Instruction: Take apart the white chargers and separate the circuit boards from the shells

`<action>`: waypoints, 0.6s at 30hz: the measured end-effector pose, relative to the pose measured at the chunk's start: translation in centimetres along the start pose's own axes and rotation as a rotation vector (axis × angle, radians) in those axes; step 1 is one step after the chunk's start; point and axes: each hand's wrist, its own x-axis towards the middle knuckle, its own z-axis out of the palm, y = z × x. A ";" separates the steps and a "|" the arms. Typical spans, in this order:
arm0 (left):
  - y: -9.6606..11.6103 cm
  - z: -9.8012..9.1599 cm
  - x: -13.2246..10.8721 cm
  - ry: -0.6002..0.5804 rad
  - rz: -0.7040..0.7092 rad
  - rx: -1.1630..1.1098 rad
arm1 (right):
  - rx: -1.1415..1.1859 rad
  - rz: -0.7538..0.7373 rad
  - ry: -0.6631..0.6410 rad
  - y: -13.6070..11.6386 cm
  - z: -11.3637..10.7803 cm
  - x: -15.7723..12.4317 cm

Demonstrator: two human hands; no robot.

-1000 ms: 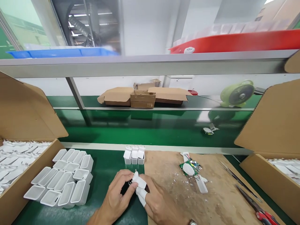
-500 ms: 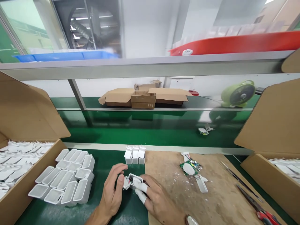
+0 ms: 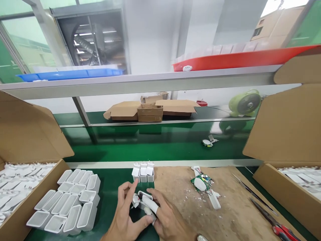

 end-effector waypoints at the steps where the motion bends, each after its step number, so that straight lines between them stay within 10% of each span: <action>1: -0.3 0.0 -0.1 -0.025 -0.031 0.028 | 0.005 -0.001 -0.002 -0.1 -0.3 0.1; 7: -2.2 0.6 -0.5 0.076 -0.136 -0.187 | -0.003 -0.011 0.026 -0.5 -1.0 0.7; 18: -0.4 0.9 -0.1 -0.108 0.249 0.186 | -0.109 -0.058 -0.102 -0.1 -0.6 0.0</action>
